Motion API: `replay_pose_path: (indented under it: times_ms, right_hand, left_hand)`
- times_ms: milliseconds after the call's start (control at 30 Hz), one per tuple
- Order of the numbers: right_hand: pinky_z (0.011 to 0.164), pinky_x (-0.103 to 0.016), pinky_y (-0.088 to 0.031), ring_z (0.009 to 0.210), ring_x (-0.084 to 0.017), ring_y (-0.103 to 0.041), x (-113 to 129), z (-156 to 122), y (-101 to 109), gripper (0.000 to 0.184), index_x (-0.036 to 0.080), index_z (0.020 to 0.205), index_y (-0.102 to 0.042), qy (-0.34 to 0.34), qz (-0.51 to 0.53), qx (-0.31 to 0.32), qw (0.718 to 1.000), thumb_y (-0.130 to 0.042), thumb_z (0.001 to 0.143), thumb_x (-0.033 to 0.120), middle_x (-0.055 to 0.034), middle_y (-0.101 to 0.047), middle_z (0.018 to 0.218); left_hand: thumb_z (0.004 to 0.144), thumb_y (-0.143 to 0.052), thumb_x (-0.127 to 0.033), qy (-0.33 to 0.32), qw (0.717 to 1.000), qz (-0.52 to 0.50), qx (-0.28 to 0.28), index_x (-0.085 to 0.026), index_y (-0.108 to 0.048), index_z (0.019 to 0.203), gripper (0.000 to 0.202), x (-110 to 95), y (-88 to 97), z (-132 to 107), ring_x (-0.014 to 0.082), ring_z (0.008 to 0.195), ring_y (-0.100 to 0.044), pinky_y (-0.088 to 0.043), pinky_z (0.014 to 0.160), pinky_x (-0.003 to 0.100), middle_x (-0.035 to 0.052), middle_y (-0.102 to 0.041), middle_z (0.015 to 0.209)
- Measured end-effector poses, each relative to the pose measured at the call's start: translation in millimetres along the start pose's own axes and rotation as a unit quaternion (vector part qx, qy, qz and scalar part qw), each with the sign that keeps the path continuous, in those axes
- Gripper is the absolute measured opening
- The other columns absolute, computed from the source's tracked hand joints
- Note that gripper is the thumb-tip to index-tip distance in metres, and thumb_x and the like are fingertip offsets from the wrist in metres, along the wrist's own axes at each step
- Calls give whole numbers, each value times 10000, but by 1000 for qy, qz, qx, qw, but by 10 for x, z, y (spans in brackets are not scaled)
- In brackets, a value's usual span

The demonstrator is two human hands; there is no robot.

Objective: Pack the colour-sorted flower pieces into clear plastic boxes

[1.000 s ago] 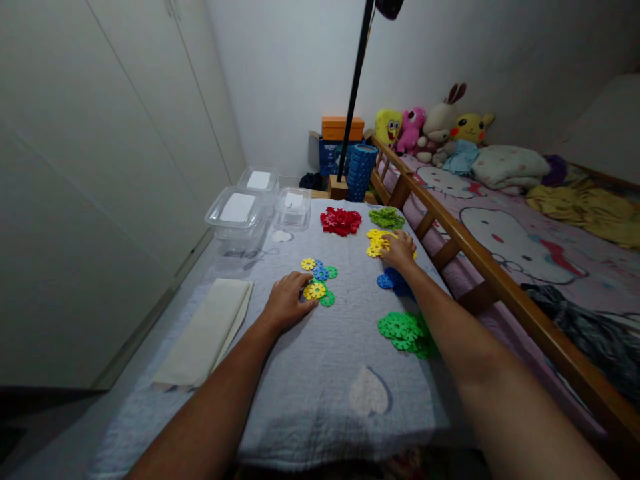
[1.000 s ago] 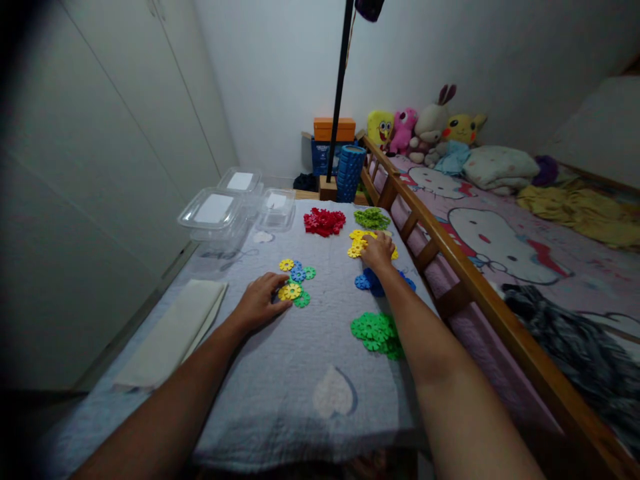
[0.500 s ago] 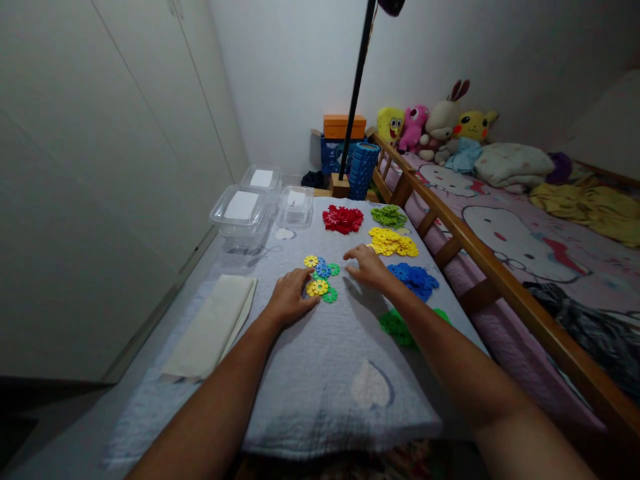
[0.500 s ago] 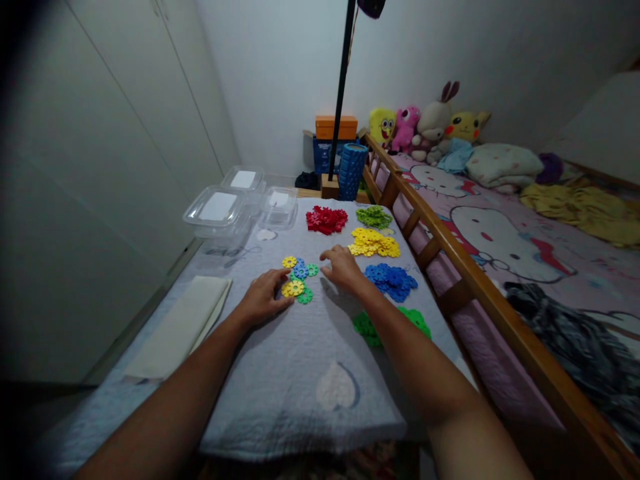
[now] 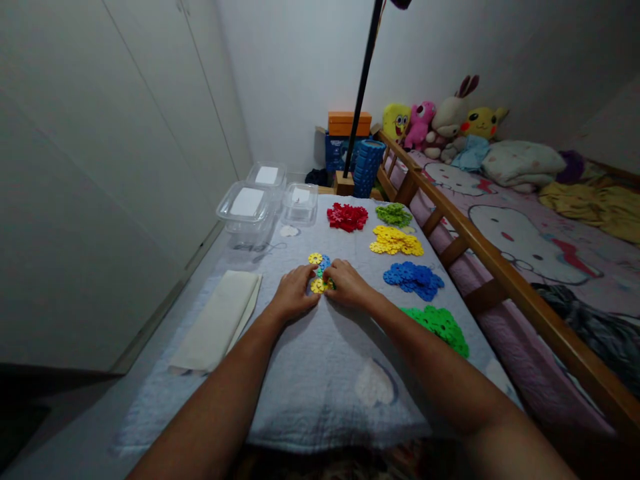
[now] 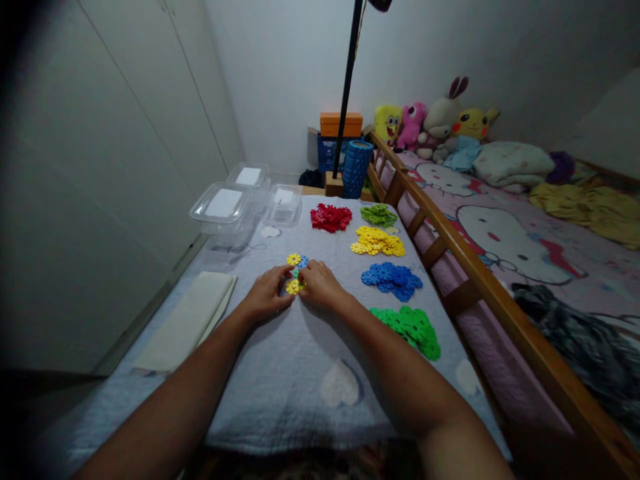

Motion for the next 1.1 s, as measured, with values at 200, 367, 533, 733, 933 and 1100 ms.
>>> replay_pose_path:
  times_ms: [200, 367, 533, 733, 933, 1100]
  right_hand:
    - [926, -343, -429, 1037, -231, -541, -50, -25, -34, 288, 179, 1117, -678, -8, 22, -23, 999, -732, 835, 200, -83, -601, 1112]
    - [903, -339, -433, 1012, -227, -542, -100, -28, -68, 317, 185, 1062, -656, -8, 54, -33, 998, -786, 778, 237, -66, -608, 1084]
    - [907, -325, -439, 1016, -214, -557, -229, -69, 22, 329, 186, 1072, -643, -4, 93, -36, 995, -767, 767, 192, -57, -621, 1088]
    - [944, -357, -454, 1046, -243, -577, -880, -102, 368, 331, 166, 1111, -672, -105, 24, -70, 992, -745, 789, 187, -98, -639, 1109]
    - [1000, -407, -446, 1182, -318, -542, -1646, -199, 683, 357, 191, 1191, -708, -290, -83, -154, 941, -720, 838, 241, -146, -603, 1238]
    - [977, -385, -445, 1190, -317, -530, -1862, -163, 745, 396, 215, 1221, -713, -335, -95, -141, 927, -729, 826, 237, -130, -593, 1261]
  left_hand:
    - [746, -712, -280, 2, 1000, 0, -1, -208, -576, 1368, 640, -3, 3, 3, 297, 1097, -658, -497, 992, 453, 104, -696, 1222]
    - [764, -693, -280, -5, 1000, 7, 0, -188, -592, 1343, 595, -25, 0, 5, 305, 1109, -653, -494, 993, 461, 113, -694, 1218]
    - [771, -696, -275, -16, 1000, 15, -1, -214, -641, 1276, 511, -22, -13, 3, 306, 1123, -646, -490, 992, 461, 106, -688, 1223]
    - [795, -680, -284, -19, 1000, 19, 5, -218, -661, 1243, 453, 1, -31, 6, 295, 1128, -647, -489, 990, 451, 106, -681, 1223]
    - [797, -676, -294, -13, 1000, 23, 10, -195, -662, 1251, 465, 14, -42, 10, 306, 1140, -641, -483, 999, 458, 119, -678, 1231]
    - [790, -682, -286, -14, 1000, 24, 5, -207, -661, 1257, 474, 30, -48, 12, 300, 1130, -645, -487, 991, 447, 108, -682, 1215]
Point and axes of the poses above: each hand's wrist, its own z-axis towards the middle knuckle, its own y-axis out of the back of the hand, x = y × z, the point moved 6 cm from there along z, towards the middle knuckle
